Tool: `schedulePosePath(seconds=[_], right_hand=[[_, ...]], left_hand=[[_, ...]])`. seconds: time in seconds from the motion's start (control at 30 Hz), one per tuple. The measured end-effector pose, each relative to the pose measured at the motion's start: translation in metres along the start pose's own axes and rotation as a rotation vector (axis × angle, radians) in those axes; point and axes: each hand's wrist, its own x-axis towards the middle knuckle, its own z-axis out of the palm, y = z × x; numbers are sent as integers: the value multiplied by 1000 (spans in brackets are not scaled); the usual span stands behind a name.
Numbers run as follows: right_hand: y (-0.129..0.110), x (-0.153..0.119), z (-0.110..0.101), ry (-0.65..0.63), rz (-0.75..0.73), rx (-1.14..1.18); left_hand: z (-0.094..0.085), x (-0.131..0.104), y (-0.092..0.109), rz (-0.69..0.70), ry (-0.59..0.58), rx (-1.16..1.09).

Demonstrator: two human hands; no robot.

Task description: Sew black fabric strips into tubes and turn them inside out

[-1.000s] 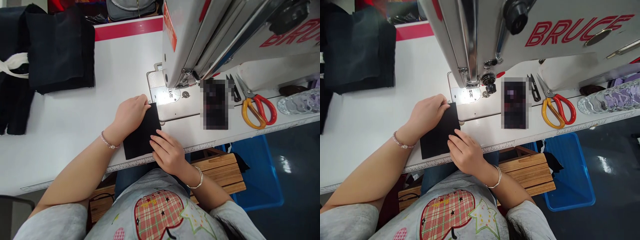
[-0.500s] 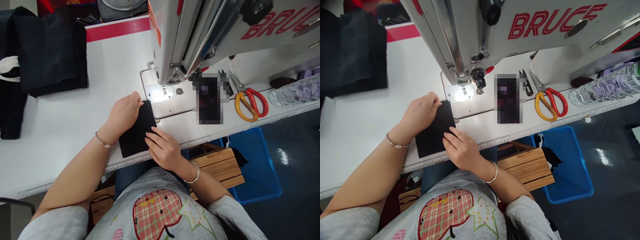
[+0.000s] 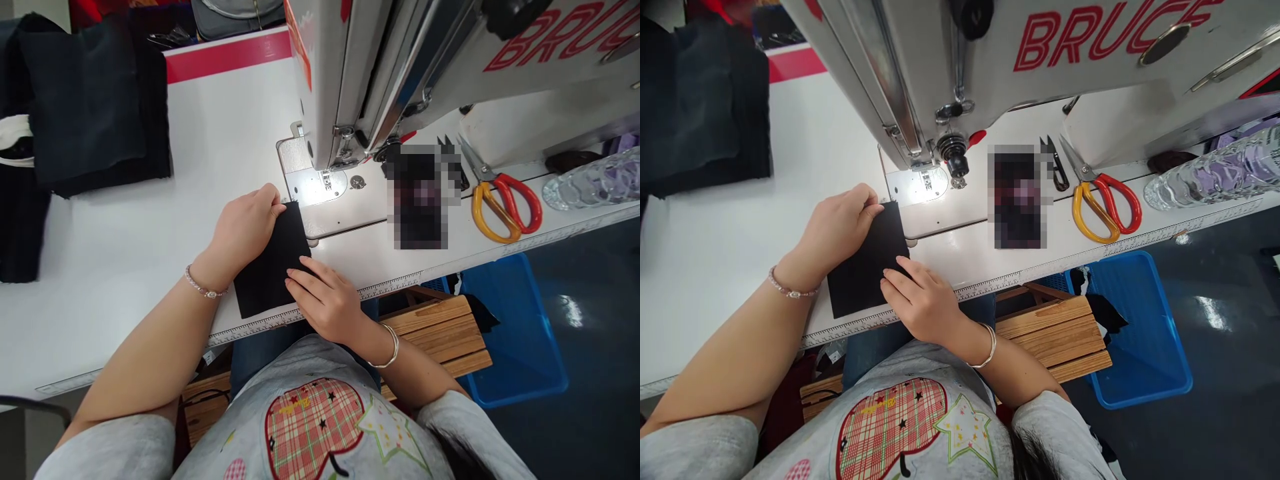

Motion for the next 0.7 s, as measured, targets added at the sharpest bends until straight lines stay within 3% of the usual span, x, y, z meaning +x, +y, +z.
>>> schedulePosePath(seconds=[0.5, 0.7], right_hand=[[-3, 5, -3, -3, 19, 19], [-1, 6, -5, 10, 43, 34]], left_hand=[[-4, -2, 5, -39, -22, 26], [3, -1, 0, 214, 142, 45]])
